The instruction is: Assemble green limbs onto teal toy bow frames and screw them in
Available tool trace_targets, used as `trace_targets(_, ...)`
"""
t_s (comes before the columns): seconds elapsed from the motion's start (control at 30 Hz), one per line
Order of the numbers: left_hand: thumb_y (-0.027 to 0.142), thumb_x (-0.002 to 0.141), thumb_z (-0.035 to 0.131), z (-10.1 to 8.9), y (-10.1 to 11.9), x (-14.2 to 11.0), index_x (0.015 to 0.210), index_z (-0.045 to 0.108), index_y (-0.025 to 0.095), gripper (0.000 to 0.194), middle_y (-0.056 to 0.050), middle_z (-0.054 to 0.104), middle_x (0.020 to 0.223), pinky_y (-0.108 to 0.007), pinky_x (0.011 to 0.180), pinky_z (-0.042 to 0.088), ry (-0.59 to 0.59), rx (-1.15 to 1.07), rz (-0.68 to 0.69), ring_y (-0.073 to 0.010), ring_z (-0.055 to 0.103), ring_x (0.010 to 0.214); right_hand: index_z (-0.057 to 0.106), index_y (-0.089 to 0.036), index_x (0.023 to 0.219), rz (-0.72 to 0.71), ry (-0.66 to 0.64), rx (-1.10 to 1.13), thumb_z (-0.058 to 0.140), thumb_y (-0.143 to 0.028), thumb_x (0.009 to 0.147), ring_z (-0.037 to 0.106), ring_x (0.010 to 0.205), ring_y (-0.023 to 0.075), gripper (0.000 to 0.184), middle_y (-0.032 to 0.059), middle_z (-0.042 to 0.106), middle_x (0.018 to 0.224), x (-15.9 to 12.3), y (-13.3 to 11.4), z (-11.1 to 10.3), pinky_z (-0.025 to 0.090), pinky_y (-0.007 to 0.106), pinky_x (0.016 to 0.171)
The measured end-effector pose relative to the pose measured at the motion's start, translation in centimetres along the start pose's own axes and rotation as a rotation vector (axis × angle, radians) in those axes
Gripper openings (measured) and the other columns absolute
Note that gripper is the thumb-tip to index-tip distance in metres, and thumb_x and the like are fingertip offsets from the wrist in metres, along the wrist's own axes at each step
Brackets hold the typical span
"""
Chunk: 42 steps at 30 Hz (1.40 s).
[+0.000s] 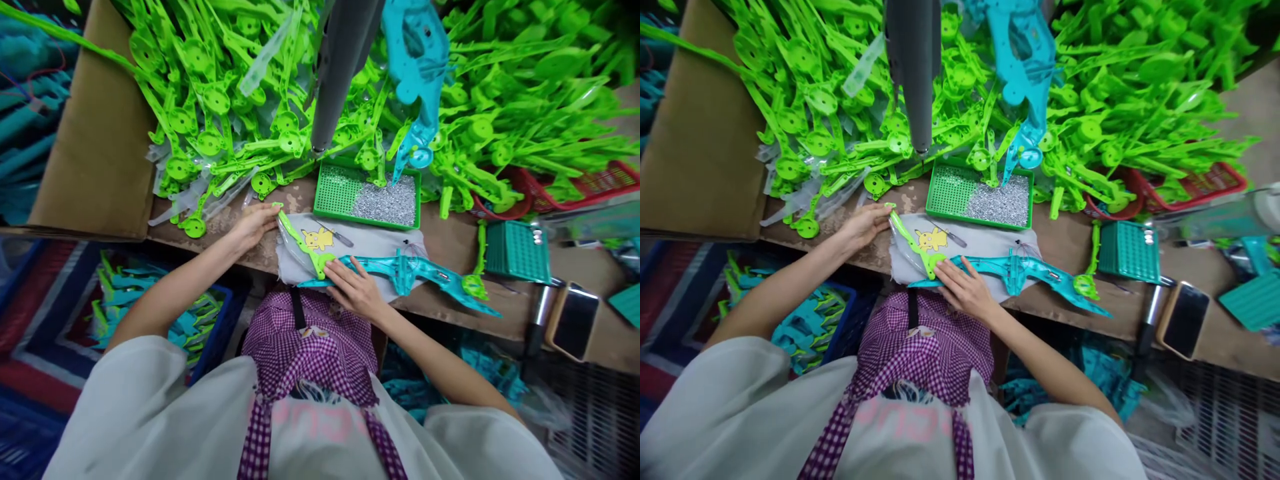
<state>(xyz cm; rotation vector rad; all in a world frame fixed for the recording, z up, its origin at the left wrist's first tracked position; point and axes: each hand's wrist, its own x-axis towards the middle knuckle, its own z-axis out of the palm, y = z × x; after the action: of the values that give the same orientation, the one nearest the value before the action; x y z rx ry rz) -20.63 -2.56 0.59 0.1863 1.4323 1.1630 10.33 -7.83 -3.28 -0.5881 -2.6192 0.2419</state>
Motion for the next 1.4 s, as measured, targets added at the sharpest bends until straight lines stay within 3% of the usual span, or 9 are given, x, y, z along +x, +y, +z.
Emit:
trace_targets(0.23, 0.007, 0.086, 0.067, -0.7, -0.7, -1.0, 0.077, 0.067, 0.012, 0.01, -0.006, 0.073, 0.078, -0.027, 0.085, 0.056, -0.101, 0.055, -0.013, -0.0122, 0.069, 0.074, 0.032, -0.021, 0.159, -0.019, 0.03, 0.011, 0.057, -0.022, 0.098, 0.062, 0.131, 0.0218, 0.066, 0.0094, 0.066, 0.139, 0.2, -0.4, -0.1, 0.034, 0.051, 0.125)
trace_targets(0.37, 0.008, 0.079, 0.072, -0.5, -1.2, -0.4, 0.077, 0.065, 0.014, 0.01, -0.005, 0.073, 0.076, -0.031, 0.085, 0.057, -0.042, 0.045, 0.036, -0.015, 0.071, 0.076, 0.031, -0.026, 0.159, -0.02, 0.01, 0.084, 0.056, -0.026, 0.1, 0.067, 0.123, 0.0223, 0.064, 0.0071, 0.07, 0.133, 1.9, 0.3, -2.8, 0.035, 0.056, 0.124)
trace_targets(0.5, 0.012, 0.073, 0.079, -0.4, -1.4, 0.2, 0.079, 0.064, 0.016, 0.016, -0.006, 0.073, 0.077, -0.034, 0.086, 0.058, -0.032, 0.063, 0.041, -0.0166, 0.071, 0.078, 0.04, -0.035, 0.152, 0.237, 0.293, 0.146, 0.051, -0.038, 0.102, 0.053, 0.14, 0.0255, 0.051, 0.0037, 0.058, 0.149, 10.4, 4.4, -6.5, 0.037, 0.058, 0.123)
trace_targets(0.6, 0.016, 0.072, 0.081, -0.4, -1.3, 0.1, 0.08, 0.063, 0.017, 0.02, -0.004, 0.073, 0.078, -0.029, 0.079, 0.058, -0.013, 0.088, 0.021, -0.0141, 0.07, 0.073, 0.032, -0.026, 0.153, 0.353, 0.533, 0.29, 0.044, -0.066, 0.098, 0.035, 0.153, 0.0254, 0.07, 0.0102, 0.039, 0.163, 19.7, 8.3, -7.3, 0.038, 0.051, 0.123)
trace_targets(0.63, 0.016, 0.071, 0.082, -0.4, -1.2, 0.0, 0.08, 0.062, 0.017, 0.021, -0.004, 0.073, 0.078, -0.028, 0.077, 0.057, -0.009, 0.09, 0.018, -0.0134, 0.069, 0.071, 0.03, -0.024, 0.153, 0.348, 0.523, 0.377, 0.044, -0.072, 0.095, 0.037, 0.151, 0.0239, 0.077, 0.0121, 0.038, 0.163, 22.5, 9.4, -7.1, 0.04, 0.046, 0.122)
trace_targets(0.73, 0.014, 0.072, 0.08, -0.5, -1.1, -0.4, 0.085, 0.063, 0.016, 0.021, -0.004, 0.073, 0.082, -0.026, 0.074, 0.056, -0.028, 0.066, 0.024, -0.0124, 0.068, 0.071, 0.051, -0.021, 0.133, 0.285, 0.371, 0.605, 0.043, -0.076, 0.091, 0.063, 0.123, 0.0215, 0.069, 0.0099, 0.064, 0.133, 27.6, 11.1, -5.6, 0.056, 0.045, 0.105)
trace_targets(0.83, 0.008, 0.068, 0.081, -0.6, -1.1, -0.7, 0.091, 0.063, 0.015, 0.029, -0.004, 0.074, 0.085, -0.026, 0.076, 0.055, -0.063, 0.04, 0.042, -0.0122, 0.068, 0.074, 0.061, -0.02, 0.113, 0.295, 0.401, 0.655, 0.049, -0.077, 0.087, 0.07, 0.1, 0.0209, 0.064, 0.004, 0.069, 0.104, 28.0, 11.5, -3.8, 0.062, 0.047, 0.088)
trace_targets(1.03, 0.013, 0.066, 0.084, -0.8, -1.6, -0.5, 0.095, 0.058, 0.017, 0.039, -0.003, 0.073, 0.083, -0.025, 0.073, 0.055, -0.117, 0.071, 0.071, -0.0126, 0.069, 0.073, 0.06, -0.021, 0.109, 0.457, 0.555, 0.678, 0.039, -0.081, 0.089, 0.071, 0.078, 0.019, 0.067, 0.0053, 0.067, 0.085, 26.4, 13.4, -1.3, 0.063, 0.039, 0.069)
trace_targets(1.4, 0.026, 0.072, 0.083, -0.4, -1.9, -3.0, 0.11, 0.054, 0.024, 0.048, -0.001, 0.068, 0.088, -0.027, 0.072, 0.056, -0.162, 0.093, 0.188, -0.0166, 0.07, 0.081, 0.062, -0.019, 0.111, 0.532, 0.726, 0.637, 0.032, -0.078, 0.093, 0.072, 0.065, 0.0206, 0.069, 0.0036, 0.064, 0.075, 26.1, 16.7, 3.1, 0.061, 0.04, 0.06)
